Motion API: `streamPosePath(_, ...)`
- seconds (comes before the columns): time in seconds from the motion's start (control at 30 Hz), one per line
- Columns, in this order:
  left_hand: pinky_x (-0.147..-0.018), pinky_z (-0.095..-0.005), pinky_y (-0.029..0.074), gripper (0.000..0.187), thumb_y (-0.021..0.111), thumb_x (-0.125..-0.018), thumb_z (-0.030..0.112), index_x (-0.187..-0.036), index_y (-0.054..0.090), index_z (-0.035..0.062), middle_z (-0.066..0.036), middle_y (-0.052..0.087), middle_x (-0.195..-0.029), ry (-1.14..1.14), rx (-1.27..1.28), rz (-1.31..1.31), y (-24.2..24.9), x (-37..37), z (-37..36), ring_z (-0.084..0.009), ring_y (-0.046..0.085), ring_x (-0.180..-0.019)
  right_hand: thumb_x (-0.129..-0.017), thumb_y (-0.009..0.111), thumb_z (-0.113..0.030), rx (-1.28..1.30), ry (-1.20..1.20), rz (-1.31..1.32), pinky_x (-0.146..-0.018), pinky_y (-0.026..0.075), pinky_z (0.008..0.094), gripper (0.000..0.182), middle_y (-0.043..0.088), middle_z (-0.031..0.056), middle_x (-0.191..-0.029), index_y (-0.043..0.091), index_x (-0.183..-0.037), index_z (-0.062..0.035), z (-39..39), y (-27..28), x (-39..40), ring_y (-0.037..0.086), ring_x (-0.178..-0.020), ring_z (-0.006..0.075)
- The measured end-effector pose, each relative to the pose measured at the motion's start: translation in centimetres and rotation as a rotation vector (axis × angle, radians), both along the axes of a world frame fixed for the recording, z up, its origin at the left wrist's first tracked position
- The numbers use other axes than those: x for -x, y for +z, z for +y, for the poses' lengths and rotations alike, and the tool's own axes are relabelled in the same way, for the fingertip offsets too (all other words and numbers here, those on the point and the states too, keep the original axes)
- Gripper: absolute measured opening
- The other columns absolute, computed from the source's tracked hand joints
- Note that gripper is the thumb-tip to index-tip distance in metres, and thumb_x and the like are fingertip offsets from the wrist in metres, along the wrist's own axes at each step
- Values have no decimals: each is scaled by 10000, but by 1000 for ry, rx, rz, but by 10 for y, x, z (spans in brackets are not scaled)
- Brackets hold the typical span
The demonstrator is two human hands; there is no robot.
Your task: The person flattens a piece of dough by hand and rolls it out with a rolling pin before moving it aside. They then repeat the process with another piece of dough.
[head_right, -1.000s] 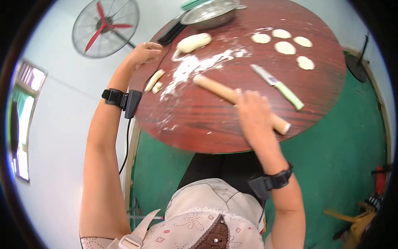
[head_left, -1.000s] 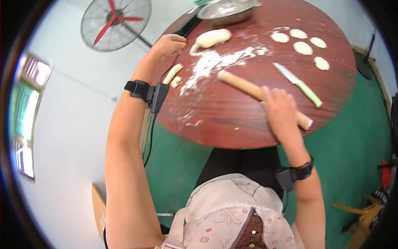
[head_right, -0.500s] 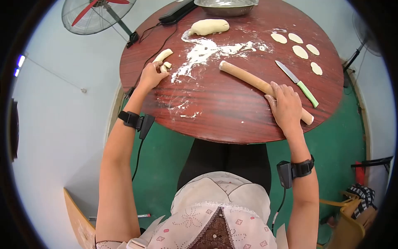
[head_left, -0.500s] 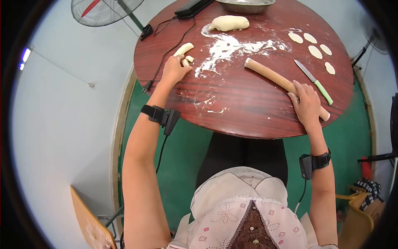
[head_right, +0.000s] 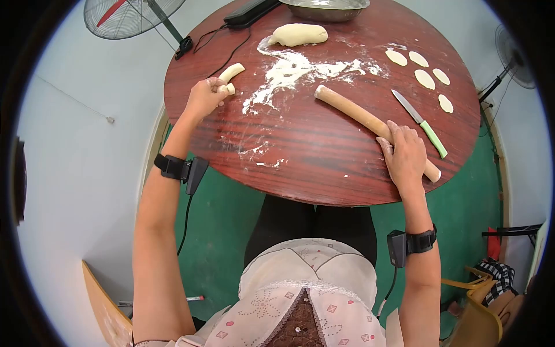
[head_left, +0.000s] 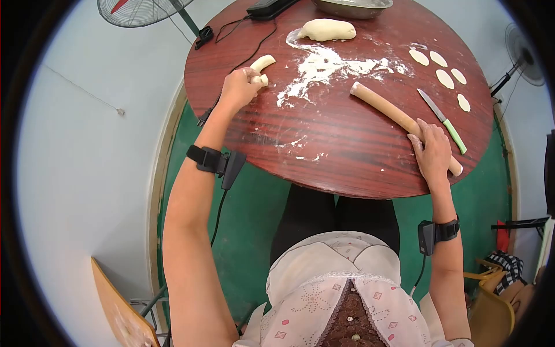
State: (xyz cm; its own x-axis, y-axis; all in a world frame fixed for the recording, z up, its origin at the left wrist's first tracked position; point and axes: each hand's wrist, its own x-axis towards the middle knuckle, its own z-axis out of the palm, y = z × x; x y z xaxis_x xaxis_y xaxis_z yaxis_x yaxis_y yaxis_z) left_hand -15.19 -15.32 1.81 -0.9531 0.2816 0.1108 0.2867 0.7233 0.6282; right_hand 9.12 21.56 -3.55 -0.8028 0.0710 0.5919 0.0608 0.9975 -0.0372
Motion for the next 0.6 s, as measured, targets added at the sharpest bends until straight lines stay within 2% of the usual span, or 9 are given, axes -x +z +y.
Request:
streamPosePath(0.07,-631,-232,472,272,638,-848,154,-1064,661,-9,-56,673,-836,-71,64,-94,11,-8,6,-89,582,-678,-818,704,-256,0,6,0,-747,449,387,407,618,85,-963,601,-1159,-59,0,-1,0,576,-891,267)
streamPosePath(0.17,-613,-228,458,244,645,-834,132,-1029,663,-14,-51,652,-828,-48,-313,-340,7,3,15,-92,550,-671,-815,705,-256,4,15,15,-731,445,387,408,614,79,-947,601,-1156,-58,0,-1,-1,575,-875,263)
streamPosePath(0.27,-614,-246,458,196,665,-810,112,-966,681,-6,-50,647,-821,-42,-362,-304,8,23,26,-98,554,-698,-809,708,-258,9,18,35,-720,444,386,407,612,73,-934,604,-1150,-62,0,0,-1,574,-857,259)
streamPosePath(0.37,-767,-325,516,207,723,-766,118,-916,691,-21,-109,711,-998,-34,-55,-90,-5,46,32,-216,665,-849,-803,712,-260,15,18,39,-716,444,383,400,613,69,-926,611,-1140,-69,0,-1,-1,574,-845,255)
streamPosePath(0.4,-798,-354,518,245,755,-725,114,-931,695,-5,-154,709,-960,-12,201,70,-2,44,35,-269,678,-893,-802,713,-262,20,22,47,-715,444,383,397,613,69,-924,612,-1136,-71,0,-2,-1,574,-843,254)
streamPosePath(0.5,-828,-367,506,182,743,-732,121,-848,692,-10,-169,703,-1009,-109,285,130,5,45,43,-289,672,-927,-798,715,-266,37,29,49,-715,446,380,396,614,69,-924,616,-1129,-72,1,-1,-2,577,-847,248)
streamPosePath(0.53,-830,-373,510,230,765,-714,160,-840,698,-21,-185,697,-1035,-124,361,190,6,47,45,-319,673,-920,-796,716,-267,37,27,49,-715,447,379,398,613,69,-924,616,-1128,-71,0,1,-2,577,-848,247)
streamPosePath(0.6,-813,-389,518,256,766,-720,202,-883,714,13,-182,699,-941,-119,398,222,9,49,48,-327,673,-899,-793,719,-266,38,19,43,-720,447,376,400,614,69,-927,618,-1126,-70,0,1,-2,578,-852,246)
